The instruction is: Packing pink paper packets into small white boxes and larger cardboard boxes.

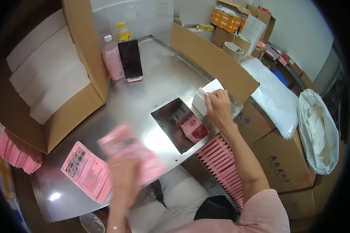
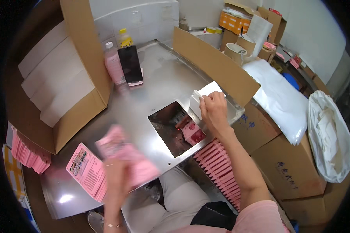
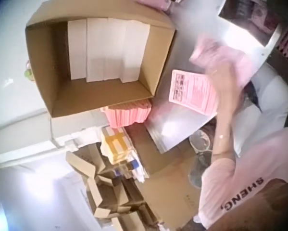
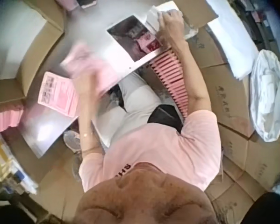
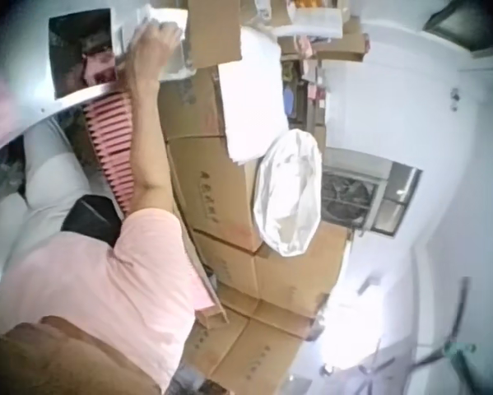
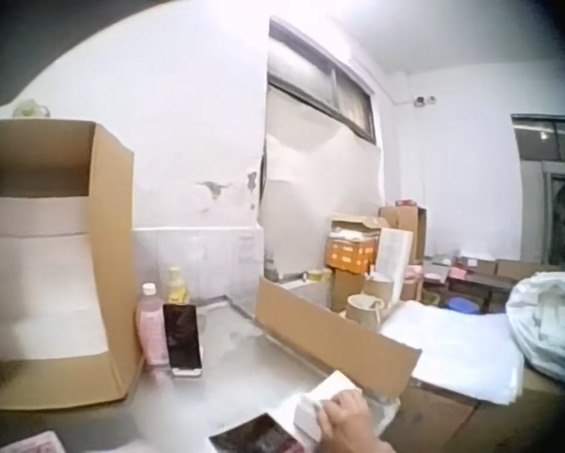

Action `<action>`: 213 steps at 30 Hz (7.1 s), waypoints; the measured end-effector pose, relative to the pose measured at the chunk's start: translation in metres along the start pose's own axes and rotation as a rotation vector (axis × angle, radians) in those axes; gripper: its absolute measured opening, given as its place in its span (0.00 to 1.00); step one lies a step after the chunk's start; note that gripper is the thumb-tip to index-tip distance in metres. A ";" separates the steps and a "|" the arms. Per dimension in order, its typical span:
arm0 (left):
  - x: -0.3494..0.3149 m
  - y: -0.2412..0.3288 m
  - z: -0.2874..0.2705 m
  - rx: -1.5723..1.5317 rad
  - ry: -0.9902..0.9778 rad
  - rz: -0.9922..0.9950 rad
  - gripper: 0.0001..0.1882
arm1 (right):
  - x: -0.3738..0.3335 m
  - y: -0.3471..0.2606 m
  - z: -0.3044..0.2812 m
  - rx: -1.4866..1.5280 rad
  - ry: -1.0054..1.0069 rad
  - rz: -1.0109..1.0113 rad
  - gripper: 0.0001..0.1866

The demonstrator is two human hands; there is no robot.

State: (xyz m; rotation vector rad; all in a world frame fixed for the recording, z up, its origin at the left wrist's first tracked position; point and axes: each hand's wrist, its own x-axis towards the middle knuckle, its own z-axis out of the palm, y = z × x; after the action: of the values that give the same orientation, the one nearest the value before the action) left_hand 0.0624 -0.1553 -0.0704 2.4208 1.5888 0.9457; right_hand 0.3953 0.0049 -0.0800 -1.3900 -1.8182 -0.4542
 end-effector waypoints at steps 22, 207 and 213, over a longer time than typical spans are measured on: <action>0.026 0.019 0.068 0.156 0.060 -0.149 0.45 | -0.046 -0.157 0.028 0.125 -0.453 -0.543 0.13; 0.025 0.019 0.058 0.211 0.077 -0.023 0.22 | -0.026 0.016 0.014 -0.009 -0.138 0.019 0.13; 0.018 0.013 0.064 0.027 0.025 0.084 0.24 | -0.028 0.002 0.008 0.107 0.010 -0.125 0.22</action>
State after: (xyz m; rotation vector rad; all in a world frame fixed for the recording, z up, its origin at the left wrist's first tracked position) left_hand 0.1127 -0.1304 -0.1090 2.5224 1.5281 0.9775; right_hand 0.3964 -0.0068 -0.1065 -1.2046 -1.9006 -0.4205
